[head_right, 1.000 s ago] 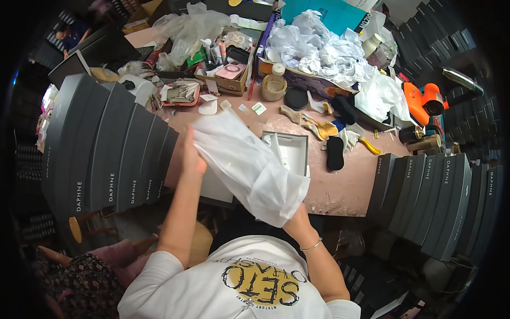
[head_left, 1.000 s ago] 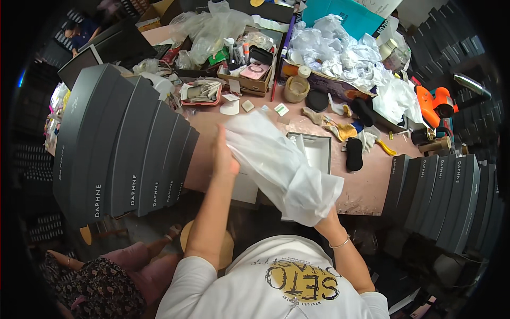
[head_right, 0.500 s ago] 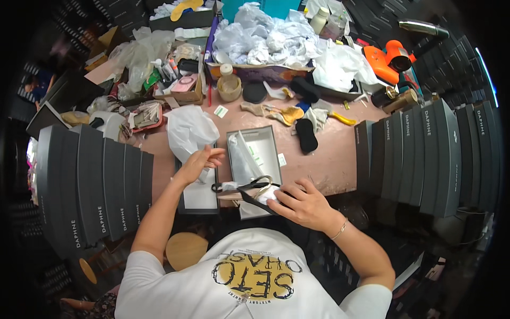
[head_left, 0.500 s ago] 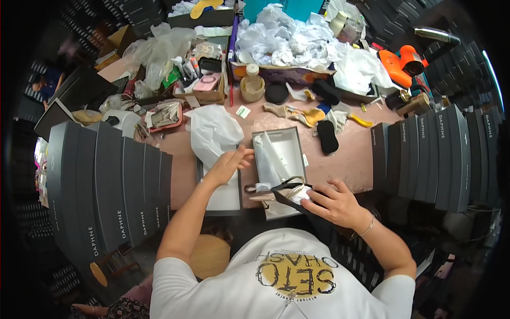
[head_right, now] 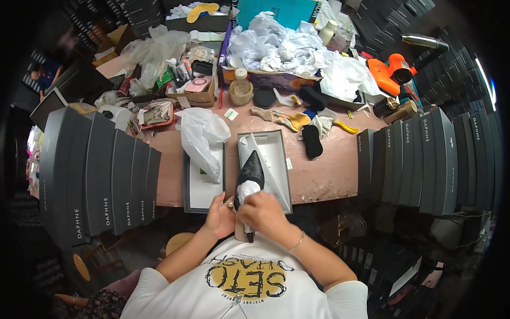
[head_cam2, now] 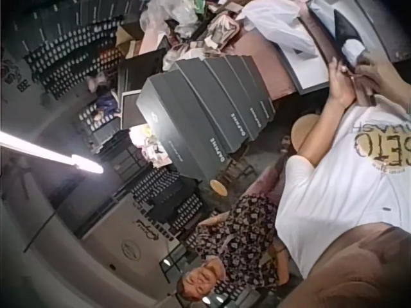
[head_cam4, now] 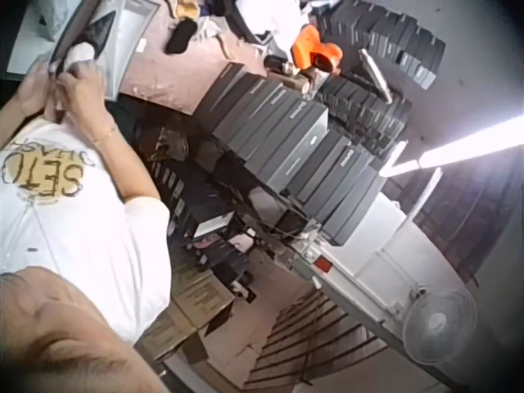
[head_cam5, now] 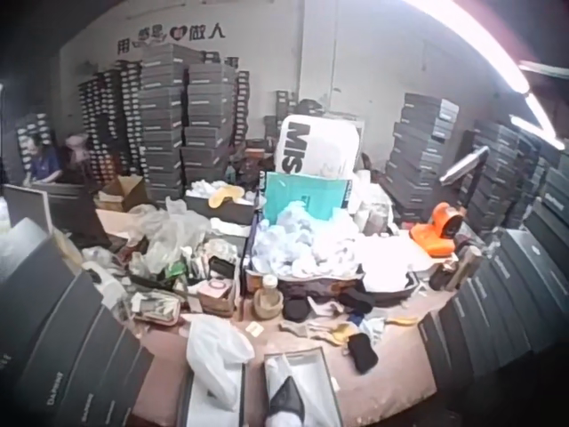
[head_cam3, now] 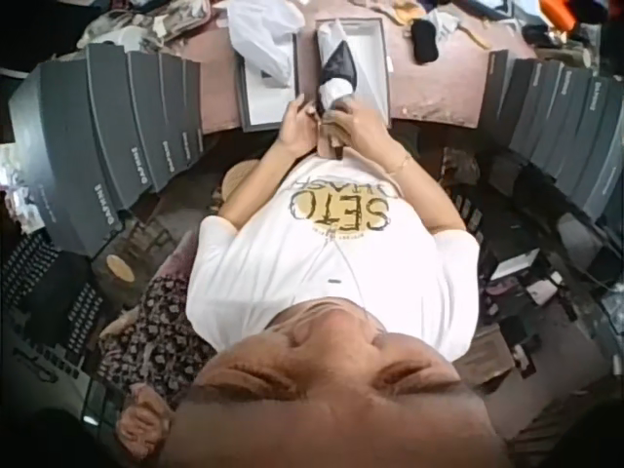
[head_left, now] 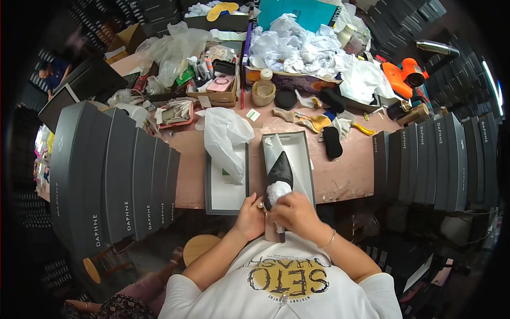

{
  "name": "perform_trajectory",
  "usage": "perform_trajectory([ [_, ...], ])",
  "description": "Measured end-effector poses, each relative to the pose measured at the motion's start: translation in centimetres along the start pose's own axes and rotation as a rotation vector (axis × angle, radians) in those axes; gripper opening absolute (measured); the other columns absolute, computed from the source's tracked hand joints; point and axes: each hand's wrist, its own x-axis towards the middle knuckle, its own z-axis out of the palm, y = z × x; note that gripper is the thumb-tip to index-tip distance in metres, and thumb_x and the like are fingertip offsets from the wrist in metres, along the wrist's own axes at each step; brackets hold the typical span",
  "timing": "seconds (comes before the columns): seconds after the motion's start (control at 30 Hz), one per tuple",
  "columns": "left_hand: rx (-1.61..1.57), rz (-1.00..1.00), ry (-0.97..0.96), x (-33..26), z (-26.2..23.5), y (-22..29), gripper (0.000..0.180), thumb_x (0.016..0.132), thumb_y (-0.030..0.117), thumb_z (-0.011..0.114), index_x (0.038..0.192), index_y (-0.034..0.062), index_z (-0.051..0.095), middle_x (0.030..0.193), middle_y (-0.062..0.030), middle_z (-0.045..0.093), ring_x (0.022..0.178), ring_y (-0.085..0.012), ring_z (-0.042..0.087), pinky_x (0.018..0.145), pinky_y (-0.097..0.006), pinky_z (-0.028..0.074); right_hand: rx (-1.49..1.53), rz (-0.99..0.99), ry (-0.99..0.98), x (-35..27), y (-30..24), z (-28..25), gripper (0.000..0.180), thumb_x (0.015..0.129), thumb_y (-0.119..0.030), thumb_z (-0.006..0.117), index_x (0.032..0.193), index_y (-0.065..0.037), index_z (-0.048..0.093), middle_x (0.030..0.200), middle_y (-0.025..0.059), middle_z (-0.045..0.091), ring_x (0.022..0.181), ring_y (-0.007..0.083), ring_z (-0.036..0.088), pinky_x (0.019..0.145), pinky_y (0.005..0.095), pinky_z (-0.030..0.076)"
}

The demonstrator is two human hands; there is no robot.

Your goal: Inspecting, wiping, and packing a pair of high-heeled shoes into a box with protective paper.

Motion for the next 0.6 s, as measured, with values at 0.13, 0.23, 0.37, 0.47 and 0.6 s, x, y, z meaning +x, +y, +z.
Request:
perform_trajectory([
  [0.13,0.253,0.066,0.175,0.5,-2.8,-1.7,0.051,0.09,0.024,0.06,0.132,0.0058,0.037,0.113,-0.0102,0.057,0.099,-0.0201,0.061,0.082,-0.034,0.054,0.275,0.067,-0.063,-1.8,-1.3,1.0,0.034,0.078,-0.013,0.071,0.11,-0.005,0.064,0.11,0.015,0.059,0.102,0.0317,0.058,0.09,0.0389,0.048],
  [0.23,0.359,0.251,0.172,0.9,-2.8,-3.2,0.051,0.083,0.0,0.06,0.129,0.0058,0.037,0.111,-0.0092,0.056,0.1,-0.0174,0.06,0.084,-0.034,0.053,0.196,0.264,0.073,0.2,1.4,-1.2,0.04,0.081,-0.016,0.071,0.117,-0.002,0.06,0.116,0.0185,0.058,0.098,0.033,0.061,0.086,0.0371,0.05],
  [0.37,0.543,0.411,0.185,1.5,-1.3,-3.2,0.063,0.077,-0.009,0.052,0.134,0.0053,0.03,0.113,-0.0087,0.051,0.1,-0.0159,0.058,0.085,-0.031,0.051,0.321,0.333,-0.173,1.6,4.6,1.0,0.049,0.076,-0.021,0.074,0.116,0.002,0.057,0.102,0.0192,0.061,0.092,0.0332,0.06,0.08,0.0384,0.048],
  [0.47,0.5,0.429,0.283,1.5,0.9,-1.9,0.065,0.076,-0.006,0.053,0.136,0.005,0.031,0.112,-0.0083,0.053,0.096,-0.0173,0.06,0.081,-0.031,0.052,0.444,0.342,0.012,1.3,5.1,0.2,0.051,0.072,-0.022,0.073,0.115,0.0,0.058,0.1,0.0152,0.062,0.088,0.0265,0.062,0.077,0.0329,0.049],
  [0.6,0.412,0.432,0.278,3.2,-1.4,-1.9,0.053,0.081,-0.002,0.053,0.131,0.0058,0.037,0.115,-0.0098,0.055,0.097,-0.02,0.061,0.085,-0.035,0.052,0.764,0.572,0.502,3.2,10.3,-0.5,0.045,0.081,-0.016,0.068,0.12,0.002,0.056,0.108,0.0151,0.063,0.092,0.0225,0.061,0.081,0.0314,0.047],
])
